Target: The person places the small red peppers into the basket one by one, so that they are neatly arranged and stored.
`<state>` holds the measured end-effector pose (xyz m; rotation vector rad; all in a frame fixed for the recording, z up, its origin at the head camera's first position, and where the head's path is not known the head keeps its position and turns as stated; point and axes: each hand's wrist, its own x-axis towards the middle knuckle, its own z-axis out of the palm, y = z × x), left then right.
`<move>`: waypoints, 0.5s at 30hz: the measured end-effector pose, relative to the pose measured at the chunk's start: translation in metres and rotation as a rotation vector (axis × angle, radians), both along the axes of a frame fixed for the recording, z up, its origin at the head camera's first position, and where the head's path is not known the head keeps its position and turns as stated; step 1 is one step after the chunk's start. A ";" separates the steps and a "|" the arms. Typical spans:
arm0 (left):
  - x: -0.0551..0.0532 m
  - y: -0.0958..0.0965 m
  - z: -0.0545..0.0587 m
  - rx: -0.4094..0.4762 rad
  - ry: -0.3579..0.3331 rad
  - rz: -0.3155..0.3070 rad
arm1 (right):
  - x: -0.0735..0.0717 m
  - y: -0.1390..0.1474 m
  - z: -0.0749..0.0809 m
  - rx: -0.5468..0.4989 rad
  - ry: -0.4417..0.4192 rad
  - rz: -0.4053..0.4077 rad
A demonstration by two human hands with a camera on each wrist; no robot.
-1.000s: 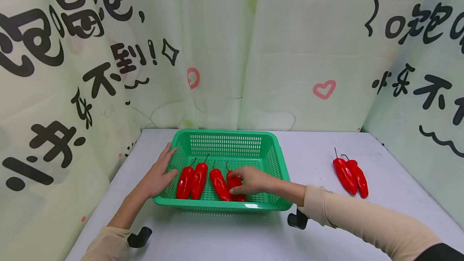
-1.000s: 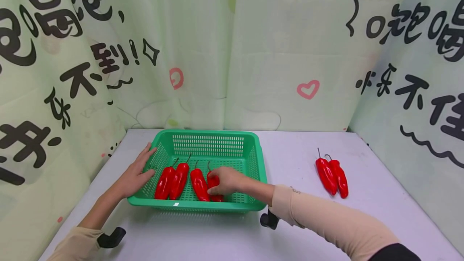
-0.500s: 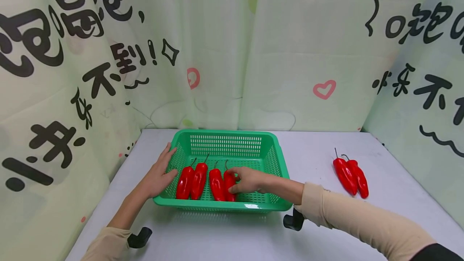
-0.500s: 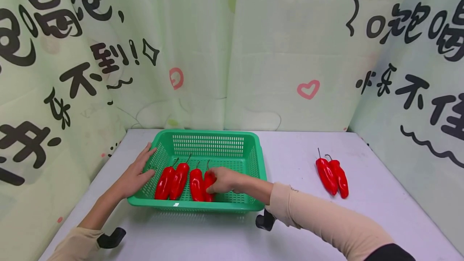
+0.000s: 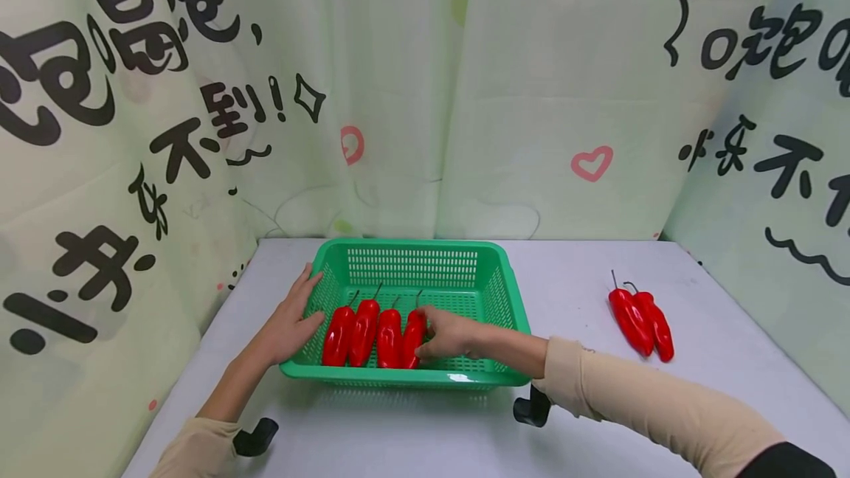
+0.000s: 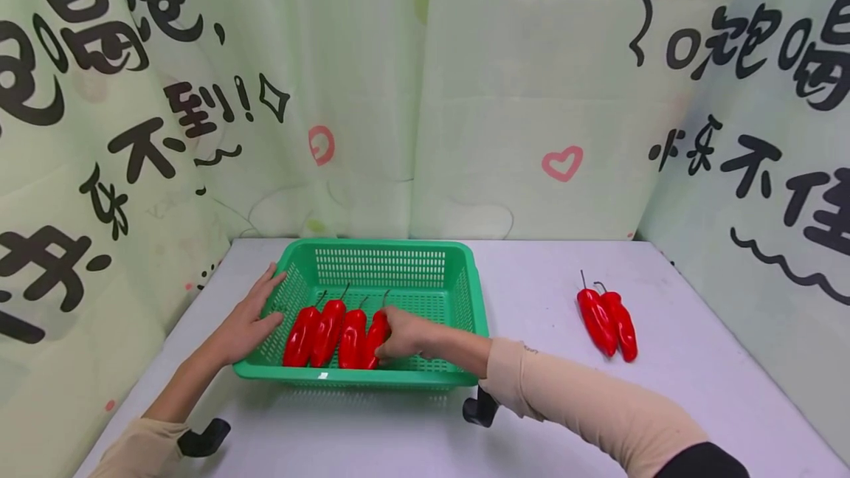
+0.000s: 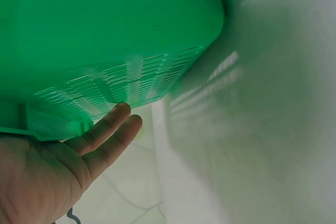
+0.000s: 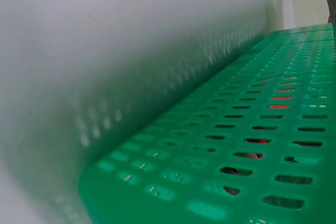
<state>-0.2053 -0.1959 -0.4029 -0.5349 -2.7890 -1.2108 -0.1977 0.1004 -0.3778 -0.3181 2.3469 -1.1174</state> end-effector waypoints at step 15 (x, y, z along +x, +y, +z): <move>-0.001 -0.001 -0.003 0.000 0.004 0.001 | 0.007 0.010 0.004 0.113 0.065 0.025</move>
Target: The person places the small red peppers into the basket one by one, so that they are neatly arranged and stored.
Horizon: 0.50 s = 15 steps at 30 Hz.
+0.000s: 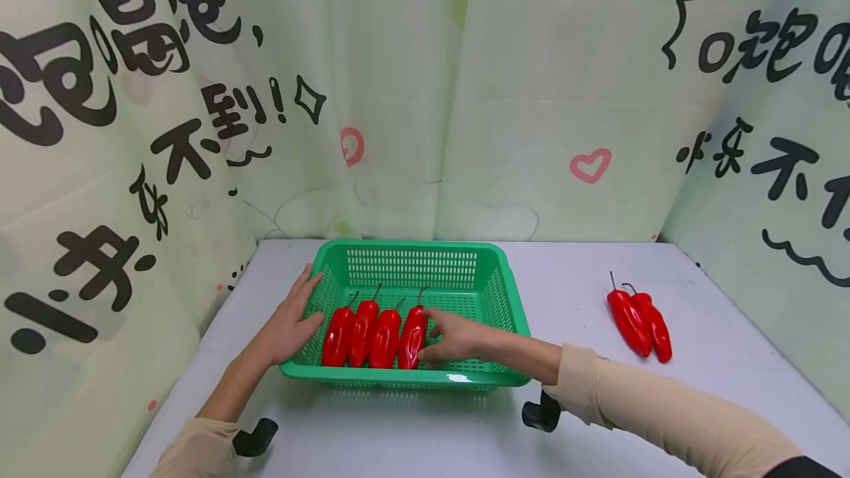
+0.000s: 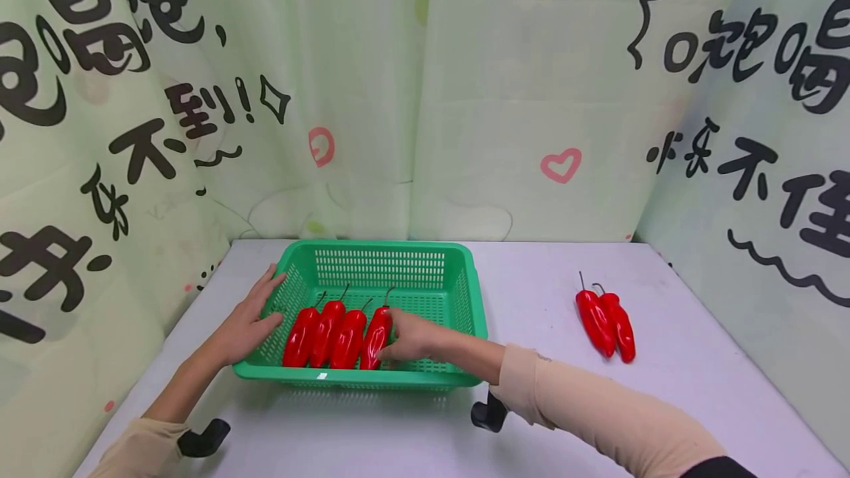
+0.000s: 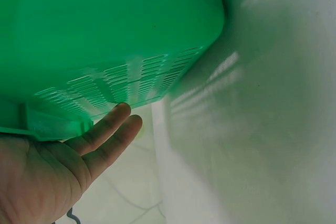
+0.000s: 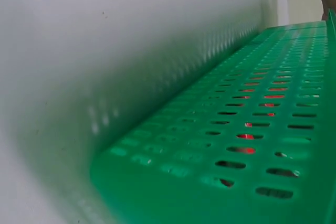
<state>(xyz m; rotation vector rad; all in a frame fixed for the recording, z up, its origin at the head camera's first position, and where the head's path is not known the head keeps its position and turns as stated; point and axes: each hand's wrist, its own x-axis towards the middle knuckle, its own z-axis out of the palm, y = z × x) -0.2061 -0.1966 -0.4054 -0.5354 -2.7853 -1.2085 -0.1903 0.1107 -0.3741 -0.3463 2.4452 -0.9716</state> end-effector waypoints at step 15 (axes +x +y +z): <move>0.000 0.000 0.000 0.003 0.000 0.007 | 0.006 0.017 0.009 0.041 0.187 0.024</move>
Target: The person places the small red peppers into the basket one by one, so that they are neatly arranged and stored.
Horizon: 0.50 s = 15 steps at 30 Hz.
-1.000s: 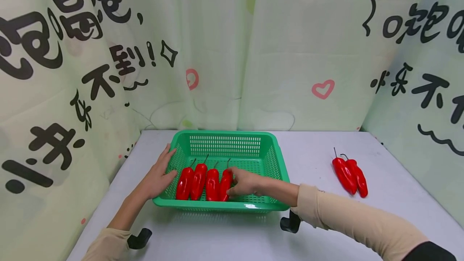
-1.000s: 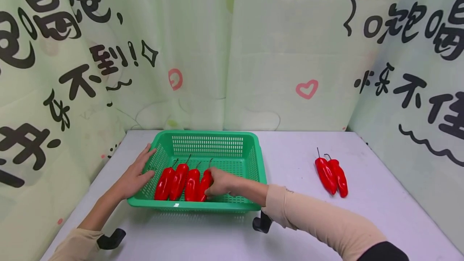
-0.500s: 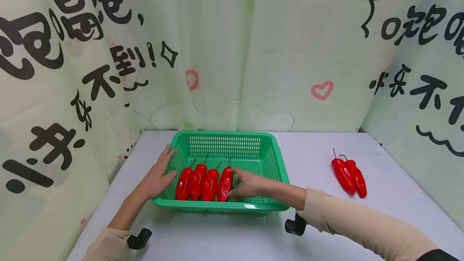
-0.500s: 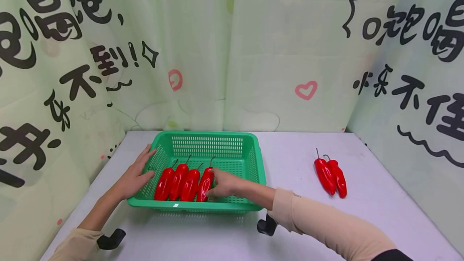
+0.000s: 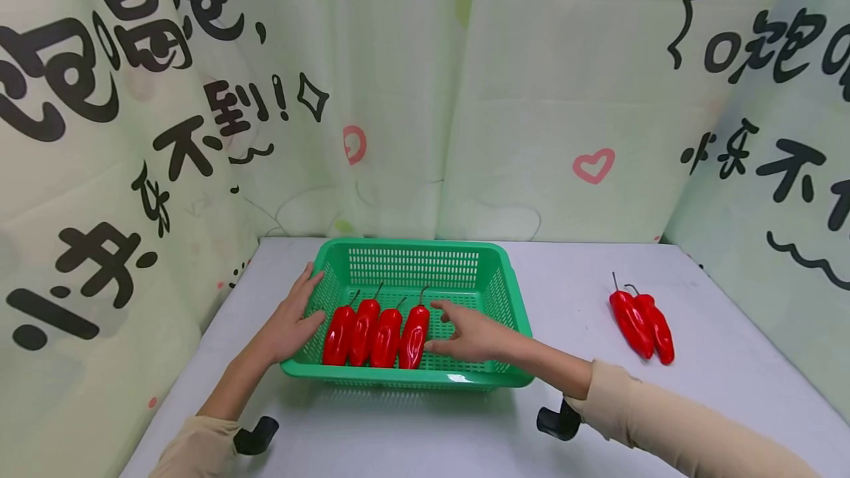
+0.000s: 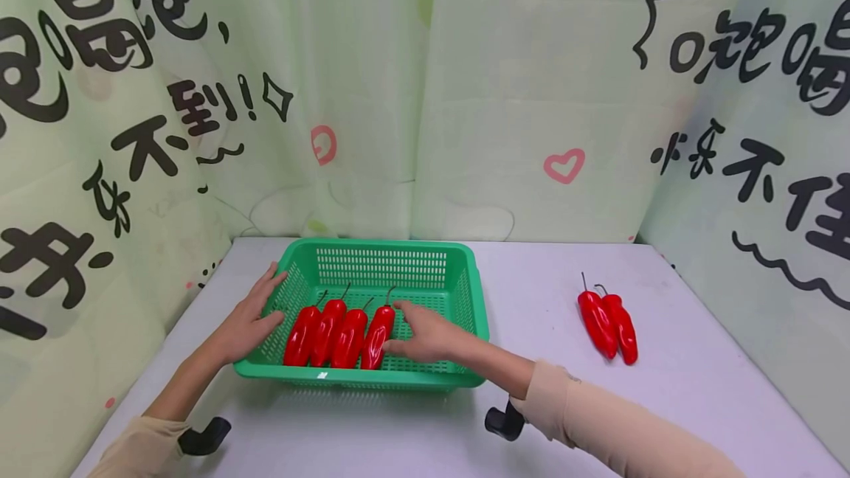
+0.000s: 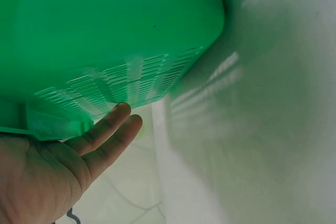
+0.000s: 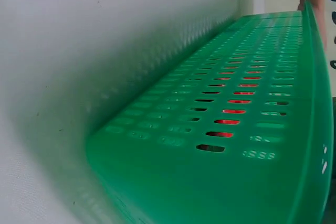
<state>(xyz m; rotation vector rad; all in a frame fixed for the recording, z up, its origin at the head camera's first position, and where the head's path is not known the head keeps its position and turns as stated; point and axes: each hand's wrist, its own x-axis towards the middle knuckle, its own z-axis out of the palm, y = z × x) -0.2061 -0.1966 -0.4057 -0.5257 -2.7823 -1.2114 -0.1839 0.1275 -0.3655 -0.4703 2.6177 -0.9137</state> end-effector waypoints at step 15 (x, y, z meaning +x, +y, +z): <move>0.001 0.000 0.001 0.001 -0.003 -0.001 | 0.010 0.021 0.007 -0.093 0.237 0.039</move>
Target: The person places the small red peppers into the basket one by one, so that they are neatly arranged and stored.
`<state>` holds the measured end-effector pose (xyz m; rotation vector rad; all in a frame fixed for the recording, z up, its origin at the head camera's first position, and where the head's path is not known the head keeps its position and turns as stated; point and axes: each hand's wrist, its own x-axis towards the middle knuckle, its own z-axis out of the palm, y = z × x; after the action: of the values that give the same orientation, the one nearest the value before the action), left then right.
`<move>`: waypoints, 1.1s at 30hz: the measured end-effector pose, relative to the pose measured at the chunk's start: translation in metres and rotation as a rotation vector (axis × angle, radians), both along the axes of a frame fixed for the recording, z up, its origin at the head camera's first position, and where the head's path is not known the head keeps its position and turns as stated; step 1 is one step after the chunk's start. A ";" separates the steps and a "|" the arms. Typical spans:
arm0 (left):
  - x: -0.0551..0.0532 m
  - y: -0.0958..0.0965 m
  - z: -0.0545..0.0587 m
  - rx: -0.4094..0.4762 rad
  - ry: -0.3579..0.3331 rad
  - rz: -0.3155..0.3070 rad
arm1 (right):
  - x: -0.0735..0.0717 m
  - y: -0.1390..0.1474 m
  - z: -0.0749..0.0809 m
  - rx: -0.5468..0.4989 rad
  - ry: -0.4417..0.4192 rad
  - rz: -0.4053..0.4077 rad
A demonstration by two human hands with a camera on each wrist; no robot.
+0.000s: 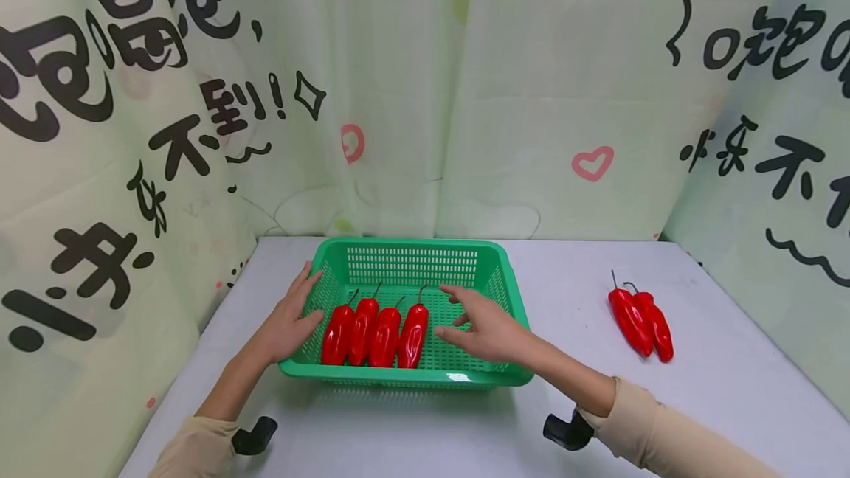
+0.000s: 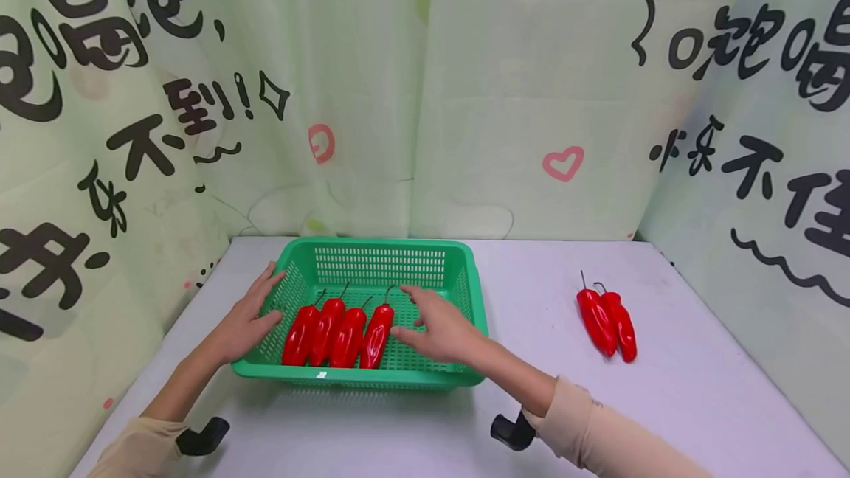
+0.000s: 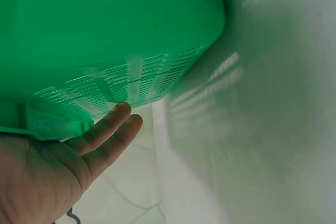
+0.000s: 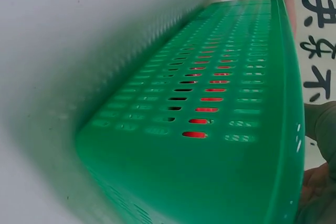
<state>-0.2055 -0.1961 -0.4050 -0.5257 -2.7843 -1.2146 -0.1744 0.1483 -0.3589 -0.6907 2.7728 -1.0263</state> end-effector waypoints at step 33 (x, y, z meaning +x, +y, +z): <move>-0.001 0.000 -0.001 -0.004 0.000 0.005 | 0.001 0.046 0.005 -0.038 0.229 -0.216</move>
<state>-0.2068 -0.1962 -0.4064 -0.5195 -2.7869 -1.2077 -0.1734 0.1945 -0.3540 -0.5527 3.0893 -1.1039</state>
